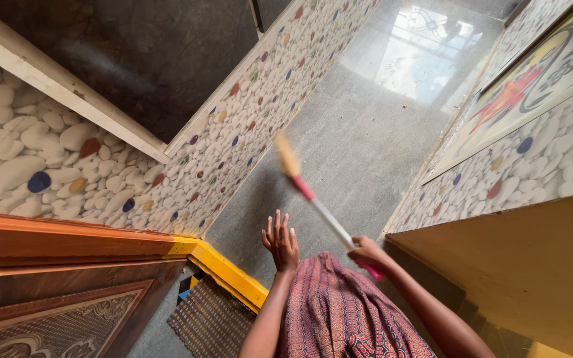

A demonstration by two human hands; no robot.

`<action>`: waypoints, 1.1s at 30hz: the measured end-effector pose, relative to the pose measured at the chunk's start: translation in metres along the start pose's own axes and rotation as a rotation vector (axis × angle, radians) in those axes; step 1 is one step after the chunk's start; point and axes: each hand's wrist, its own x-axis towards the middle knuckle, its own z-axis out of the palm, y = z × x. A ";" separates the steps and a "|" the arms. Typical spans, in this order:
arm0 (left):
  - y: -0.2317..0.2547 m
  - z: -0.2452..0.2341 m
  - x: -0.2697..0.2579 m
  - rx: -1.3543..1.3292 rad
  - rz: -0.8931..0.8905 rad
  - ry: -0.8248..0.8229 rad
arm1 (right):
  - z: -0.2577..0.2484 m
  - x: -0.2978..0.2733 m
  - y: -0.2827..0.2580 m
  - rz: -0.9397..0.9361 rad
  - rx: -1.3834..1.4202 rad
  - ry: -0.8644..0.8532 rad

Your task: The person sweeps the floor in a narrow hallway using a broom.

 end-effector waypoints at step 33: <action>-0.017 -0.007 -0.002 -0.005 -0.034 0.035 | -0.016 0.020 0.004 -0.030 0.064 0.130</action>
